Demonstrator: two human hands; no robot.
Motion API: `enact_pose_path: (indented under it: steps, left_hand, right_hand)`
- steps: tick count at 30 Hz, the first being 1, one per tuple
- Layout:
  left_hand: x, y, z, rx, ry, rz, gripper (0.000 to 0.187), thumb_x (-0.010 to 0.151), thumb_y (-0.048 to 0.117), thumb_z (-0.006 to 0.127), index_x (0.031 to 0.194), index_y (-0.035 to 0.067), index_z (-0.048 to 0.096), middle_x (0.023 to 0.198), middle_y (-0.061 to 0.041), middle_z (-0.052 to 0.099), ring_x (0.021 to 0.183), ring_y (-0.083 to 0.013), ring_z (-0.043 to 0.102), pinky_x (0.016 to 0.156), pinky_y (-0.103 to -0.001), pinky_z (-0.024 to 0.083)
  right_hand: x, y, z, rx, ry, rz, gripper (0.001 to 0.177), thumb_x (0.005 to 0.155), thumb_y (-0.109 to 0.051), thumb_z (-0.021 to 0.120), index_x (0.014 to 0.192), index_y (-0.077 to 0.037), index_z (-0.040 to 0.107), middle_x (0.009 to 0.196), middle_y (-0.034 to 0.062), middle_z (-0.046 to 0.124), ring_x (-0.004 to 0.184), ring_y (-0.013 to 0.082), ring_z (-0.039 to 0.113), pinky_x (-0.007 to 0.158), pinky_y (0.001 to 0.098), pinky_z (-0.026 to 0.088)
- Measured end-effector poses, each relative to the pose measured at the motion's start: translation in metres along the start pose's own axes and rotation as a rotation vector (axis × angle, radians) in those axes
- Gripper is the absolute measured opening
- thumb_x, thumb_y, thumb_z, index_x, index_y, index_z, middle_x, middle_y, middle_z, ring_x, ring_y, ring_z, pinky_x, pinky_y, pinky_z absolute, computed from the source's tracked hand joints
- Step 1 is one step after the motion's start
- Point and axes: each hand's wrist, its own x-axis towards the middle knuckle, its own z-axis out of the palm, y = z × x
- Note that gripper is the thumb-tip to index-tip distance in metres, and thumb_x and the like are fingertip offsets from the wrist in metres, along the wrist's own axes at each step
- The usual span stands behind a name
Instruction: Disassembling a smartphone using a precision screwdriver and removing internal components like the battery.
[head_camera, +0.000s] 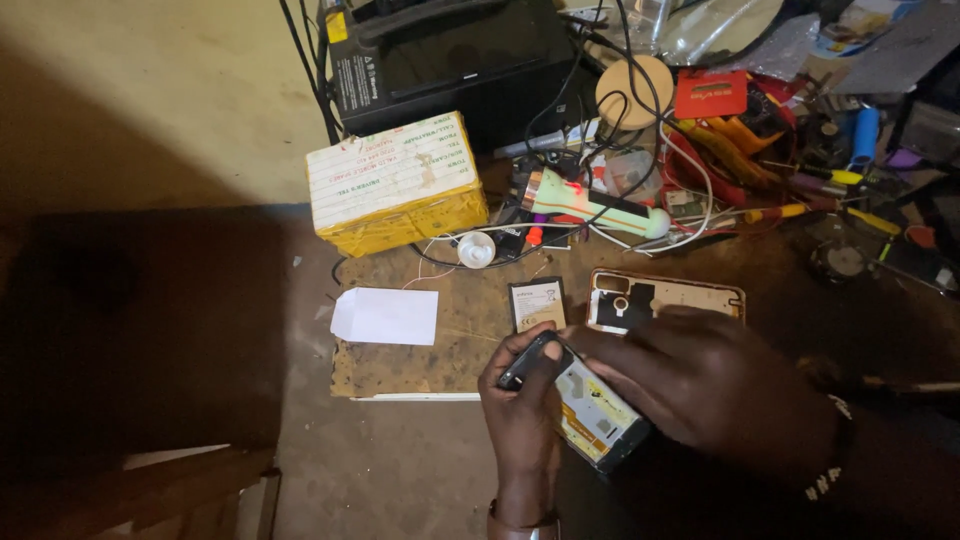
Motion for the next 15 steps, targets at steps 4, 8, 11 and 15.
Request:
enact_pose_path:
  steps: [4,8,11,15]
  left_hand:
    - [0.003,-0.004,-0.007,0.006,-0.018,0.041,0.026,0.081,0.000,0.082,0.106,-0.008,0.080,0.095,-0.025,0.081,0.084,-0.0319,0.076,0.078,-0.041,0.060]
    - [0.000,0.000,-0.005,-0.036,-0.052,0.018,0.030,0.078,0.005,0.084,0.104,-0.007,0.079,0.093,-0.028,0.082,0.082,-0.0348,0.078,0.076,-0.043,0.062]
    - [0.001,0.000,-0.001,-0.062,-0.019,0.009,0.024,0.079,-0.001,0.083,0.102,-0.008,0.078,0.096,-0.033,0.082,0.090,-0.0381,0.082,0.089,-0.045,0.065]
    - [0.001,0.000,-0.007,0.014,0.002,0.049,0.026,0.079,0.005,0.084,0.102,-0.006,0.082,0.094,-0.020,0.079,0.082,-0.0305,0.074,0.073,-0.042,0.059]
  right_hand:
    - [0.005,0.002,-0.003,0.259,-0.061,-0.084,0.045,0.098,-0.013,0.057,0.143,-0.012,0.062,0.134,0.0137,0.063,0.119,0.0332,0.061,0.104,0.0467,0.048]
    - [0.002,-0.004,-0.006,-0.081,0.042,-0.122,0.038,0.101,-0.036,0.070,0.133,-0.015,0.067,0.122,-0.0041,0.074,0.107,0.0176,0.071,0.083,0.0369,0.056]
    - [-0.005,0.003,0.001,-0.085,-0.052,-0.199,0.043,0.102,-0.020,0.057,0.144,-0.011,0.063,0.120,0.0023,0.070,0.099,0.0173,0.068,0.094,0.0406,0.054]
    - [0.012,-0.007,-0.010,0.322,-0.097,-0.105,0.051,0.083,0.002,0.066,0.134,-0.008,0.063,0.133,0.0150,0.063,0.115,0.0339,0.063,0.096,0.0445,0.051]
